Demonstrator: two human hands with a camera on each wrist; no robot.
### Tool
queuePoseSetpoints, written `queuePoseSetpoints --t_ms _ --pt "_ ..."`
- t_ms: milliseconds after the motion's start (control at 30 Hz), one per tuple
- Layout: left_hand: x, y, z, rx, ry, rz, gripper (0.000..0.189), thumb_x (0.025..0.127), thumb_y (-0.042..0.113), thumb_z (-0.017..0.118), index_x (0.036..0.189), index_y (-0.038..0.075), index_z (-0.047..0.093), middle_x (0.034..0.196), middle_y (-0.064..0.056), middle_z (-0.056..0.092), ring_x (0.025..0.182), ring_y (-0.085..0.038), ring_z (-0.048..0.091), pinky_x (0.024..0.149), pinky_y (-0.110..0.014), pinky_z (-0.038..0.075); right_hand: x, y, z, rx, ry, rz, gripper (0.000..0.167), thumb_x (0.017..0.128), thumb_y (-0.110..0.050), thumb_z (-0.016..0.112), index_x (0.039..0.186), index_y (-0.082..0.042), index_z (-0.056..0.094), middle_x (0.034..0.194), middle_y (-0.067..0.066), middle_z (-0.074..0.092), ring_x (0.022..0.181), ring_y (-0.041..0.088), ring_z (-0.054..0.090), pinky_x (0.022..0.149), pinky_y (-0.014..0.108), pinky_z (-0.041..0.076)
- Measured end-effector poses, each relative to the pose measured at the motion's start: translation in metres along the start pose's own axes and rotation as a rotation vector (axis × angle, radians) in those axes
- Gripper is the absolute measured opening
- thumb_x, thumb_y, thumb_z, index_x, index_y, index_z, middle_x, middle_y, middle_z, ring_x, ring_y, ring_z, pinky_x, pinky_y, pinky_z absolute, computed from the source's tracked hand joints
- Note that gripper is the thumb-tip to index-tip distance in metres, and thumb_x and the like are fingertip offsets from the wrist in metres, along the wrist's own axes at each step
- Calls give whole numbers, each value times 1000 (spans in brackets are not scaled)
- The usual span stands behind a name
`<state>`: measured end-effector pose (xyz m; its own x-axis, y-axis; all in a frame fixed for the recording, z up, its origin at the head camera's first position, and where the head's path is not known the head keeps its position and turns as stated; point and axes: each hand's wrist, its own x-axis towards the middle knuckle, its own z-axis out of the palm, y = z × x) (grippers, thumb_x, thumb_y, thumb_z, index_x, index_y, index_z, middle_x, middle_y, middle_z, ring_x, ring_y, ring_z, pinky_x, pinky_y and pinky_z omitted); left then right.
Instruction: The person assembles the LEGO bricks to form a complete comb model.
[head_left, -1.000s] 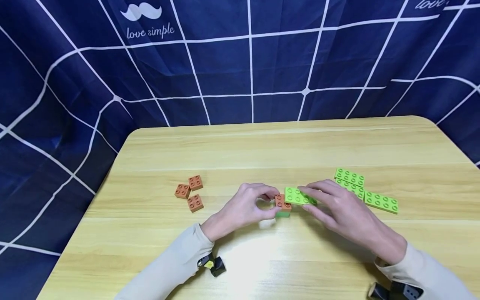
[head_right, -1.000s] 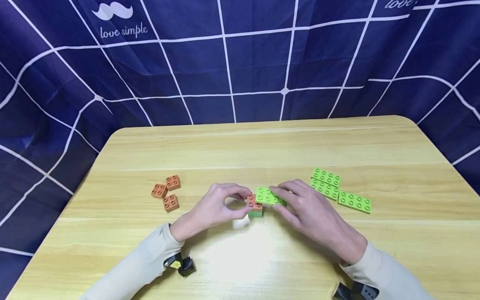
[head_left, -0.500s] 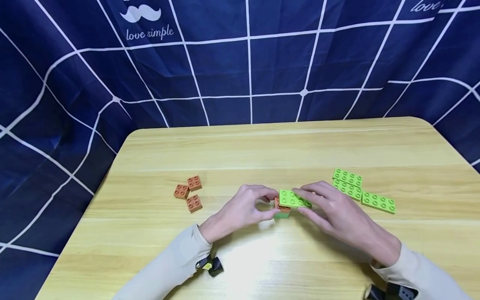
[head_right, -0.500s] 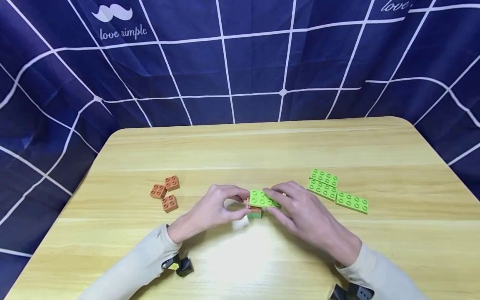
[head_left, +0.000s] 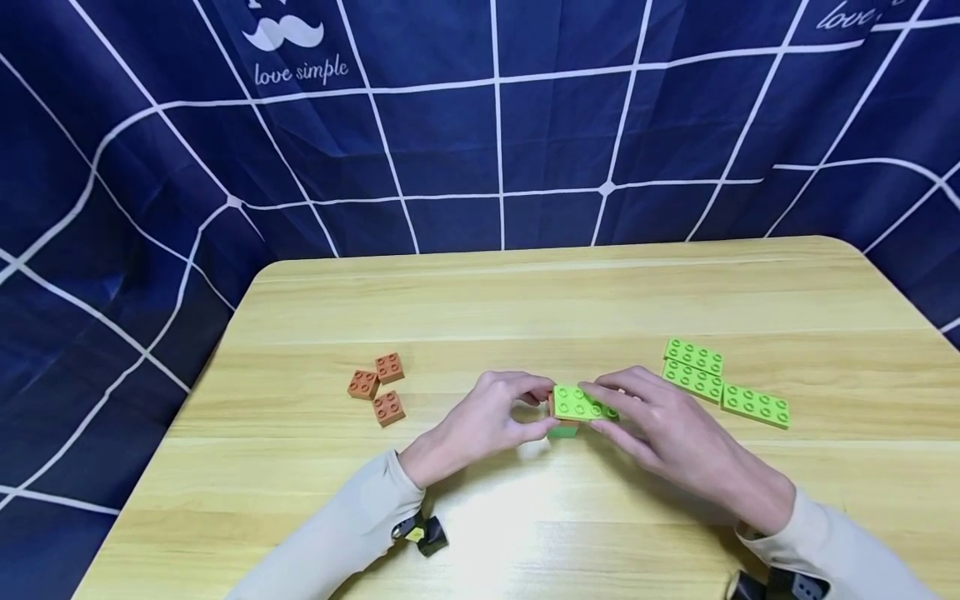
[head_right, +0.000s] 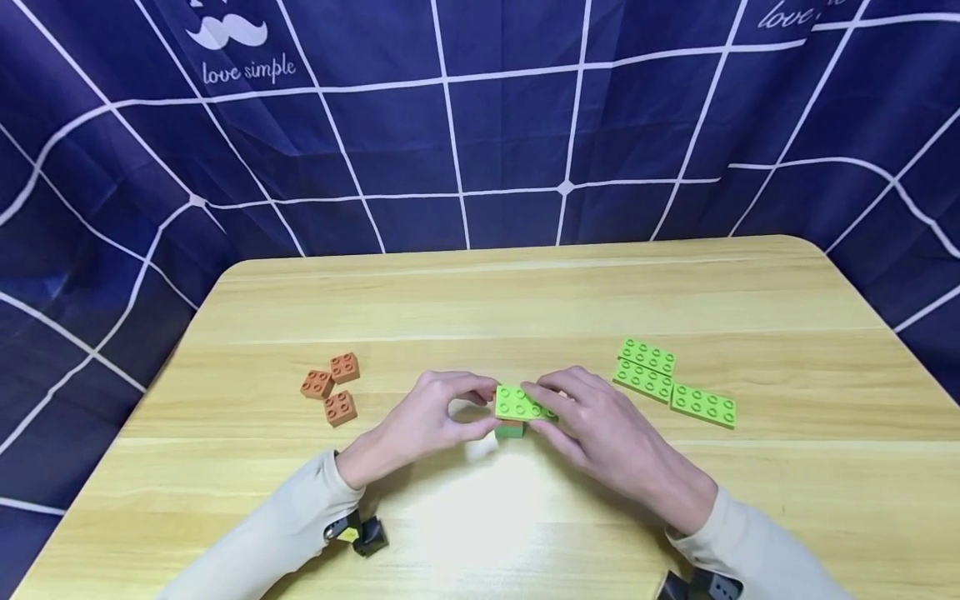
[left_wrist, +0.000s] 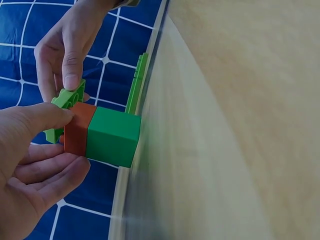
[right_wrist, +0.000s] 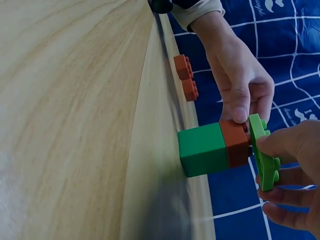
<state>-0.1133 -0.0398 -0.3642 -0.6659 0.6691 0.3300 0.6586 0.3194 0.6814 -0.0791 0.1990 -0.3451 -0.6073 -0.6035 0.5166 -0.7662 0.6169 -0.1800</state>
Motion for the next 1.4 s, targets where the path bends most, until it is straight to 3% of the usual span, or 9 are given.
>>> queuePoseSetpoints --t_ms 400,633,800,1067,1400 --pt "0 2 0 50 -35 -31 39 81 10 78 115 -4 64 103 -13 71 90 -21 69 82 -16 53 0 0 1 11 4 -12 46 100 -43 47 119 -7 68 107 4 67 96 19 62 76 38 57" --pt "1 -1 -2 47 -55 -37 52 80 14 79 122 -7 59 108 -16 69 92 -23 69 83 -16 53 0 -1 2 8 -3 -16 48 101 -44 44 120 -6 67 107 4 67 95 19 62 75 39 57" --pt "1 -2 -11 64 -11 21 52 81 21 79 121 -6 60 112 -15 68 94 -23 68 86 -16 51 0 -1 2 5 -8 -18 49 101 -44 41 120 -7 67 107 4 66 95 18 61 76 39 57" --pt "2 -1 -12 82 56 202 32 84 16 75 108 -3 68 105 -14 70 94 -24 68 87 -15 51 1 -1 2 -1 0 -30 49 102 -44 39 118 -7 68 105 4 66 94 18 61 74 38 57" --pt "1 0 -8 86 53 165 29 86 14 73 108 -3 68 106 -15 70 97 -23 68 88 -15 50 2 -1 3 -8 4 -31 53 102 -45 37 117 -6 69 105 5 66 94 19 61 75 38 56"
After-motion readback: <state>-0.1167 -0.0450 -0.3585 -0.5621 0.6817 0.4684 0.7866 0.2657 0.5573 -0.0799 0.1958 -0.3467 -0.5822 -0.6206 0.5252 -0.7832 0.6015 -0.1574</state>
